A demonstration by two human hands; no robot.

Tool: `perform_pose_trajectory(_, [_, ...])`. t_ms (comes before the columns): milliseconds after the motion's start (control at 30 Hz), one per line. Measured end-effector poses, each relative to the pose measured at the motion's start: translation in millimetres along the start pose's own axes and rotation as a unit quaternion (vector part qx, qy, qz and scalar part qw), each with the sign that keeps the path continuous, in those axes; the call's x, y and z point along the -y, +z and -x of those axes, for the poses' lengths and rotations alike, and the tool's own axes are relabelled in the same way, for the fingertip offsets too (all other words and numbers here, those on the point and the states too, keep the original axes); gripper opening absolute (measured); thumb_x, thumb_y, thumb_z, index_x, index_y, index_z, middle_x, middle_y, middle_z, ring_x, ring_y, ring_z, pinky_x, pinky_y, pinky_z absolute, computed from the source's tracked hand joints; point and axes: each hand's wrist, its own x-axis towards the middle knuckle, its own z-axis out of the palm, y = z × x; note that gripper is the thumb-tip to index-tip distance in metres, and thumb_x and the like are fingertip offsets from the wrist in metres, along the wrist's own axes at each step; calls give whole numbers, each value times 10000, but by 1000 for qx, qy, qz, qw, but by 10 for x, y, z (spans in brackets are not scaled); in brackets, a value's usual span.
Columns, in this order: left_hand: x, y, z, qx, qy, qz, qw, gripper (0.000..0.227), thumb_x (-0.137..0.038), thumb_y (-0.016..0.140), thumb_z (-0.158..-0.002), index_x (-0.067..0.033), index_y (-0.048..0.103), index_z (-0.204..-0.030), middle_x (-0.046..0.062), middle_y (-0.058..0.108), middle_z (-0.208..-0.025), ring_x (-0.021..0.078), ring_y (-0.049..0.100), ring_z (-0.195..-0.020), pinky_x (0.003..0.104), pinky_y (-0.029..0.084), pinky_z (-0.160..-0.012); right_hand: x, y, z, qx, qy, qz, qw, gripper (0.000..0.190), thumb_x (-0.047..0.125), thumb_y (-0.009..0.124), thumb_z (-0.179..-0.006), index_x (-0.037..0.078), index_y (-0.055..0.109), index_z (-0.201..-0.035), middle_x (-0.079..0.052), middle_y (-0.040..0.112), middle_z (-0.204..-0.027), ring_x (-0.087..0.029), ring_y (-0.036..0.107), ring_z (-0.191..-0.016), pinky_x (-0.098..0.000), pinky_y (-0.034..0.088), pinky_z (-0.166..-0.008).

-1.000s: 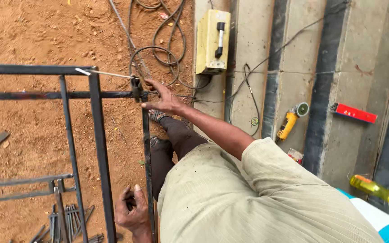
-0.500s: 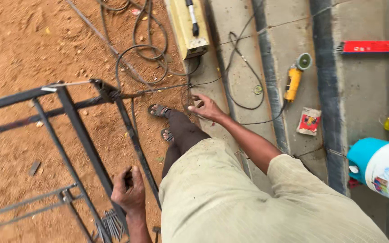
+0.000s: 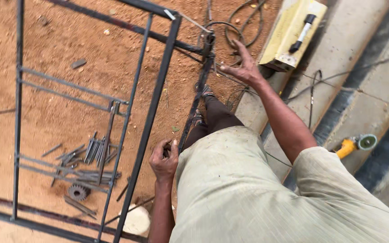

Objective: The person positions and aligns metal rods onto a frame, then uses a welding tool to fuse the joints together.

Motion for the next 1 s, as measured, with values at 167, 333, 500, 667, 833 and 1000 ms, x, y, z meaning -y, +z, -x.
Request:
perform_pose_trajectory(167, [-25, 8, -66, -41, -52, 1, 998, 173, -106, 829, -875, -28, 724, -988, 55, 689, -773, 141, 632, -622, 297, 505, -547, 308, 85, -365, 52, 25, -24, 998, 1045, 402, 904, -786, 150, 331, -1623, -177, 496, -1581, -330, 501, -1435, -503, 456, -1162])
perform_pose_trajectory(333, [-35, 87, 39, -45, -100, -1, 994, 180, -141, 830, -886, -42, 738, -1005, 71, 714, -797, 165, 690, -667, 309, 557, -595, 383, 197, -537, 111, 60, -106, 986, 695, 288, 888, -844, 113, 543, -1421, -116, 664, -1377, -283, 612, -1353, -480, 521, -1137])
perform_pose_trajectory(500, [-157, 148, 121, -60, -123, 12, 991, 178, -150, 822, -887, -49, 736, -1005, 106, 736, -859, 221, 740, -745, 347, 589, -658, 356, 167, -557, 141, 21, -105, 984, 603, 168, 889, -869, 83, 555, -1363, -100, 685, -1310, -256, 640, -1300, -440, 515, -1147])
perform_pose_trajectory(667, [-180, 177, 122, -47, -178, 29, 982, 183, -164, 825, -870, -54, 748, -995, 128, 766, -877, 255, 764, -744, 364, 589, -633, 215, 305, -580, 97, -28, -73, 992, 665, 184, 907, -883, 62, 491, -1387, -117, 607, -1332, -270, 607, -1286, -437, 553, -1093])
perform_pose_trajectory(833, [125, 165, 103, -75, -145, -63, 985, 156, -213, 829, -902, -116, 737, -984, 37, 733, -802, 214, 705, -687, 393, 587, -687, -38, 393, -609, 52, -23, -79, 995, 705, 223, 910, -938, 64, 447, -1446, -140, 582, -1358, -305, 608, -1317, -448, 559, -1133])
perform_pose_trajectory(1000, [650, -196, -131, -170, -83, -176, 966, 429, -280, 892, -821, -95, 673, -1140, 138, 663, -1167, 289, 616, -1156, 461, 494, -1076, -210, 59, -686, -6, -44, -230, 972, 913, 185, 922, -946, 77, 286, -1592, -130, 520, -1411, -288, 531, -1331, -423, 514, -1178])
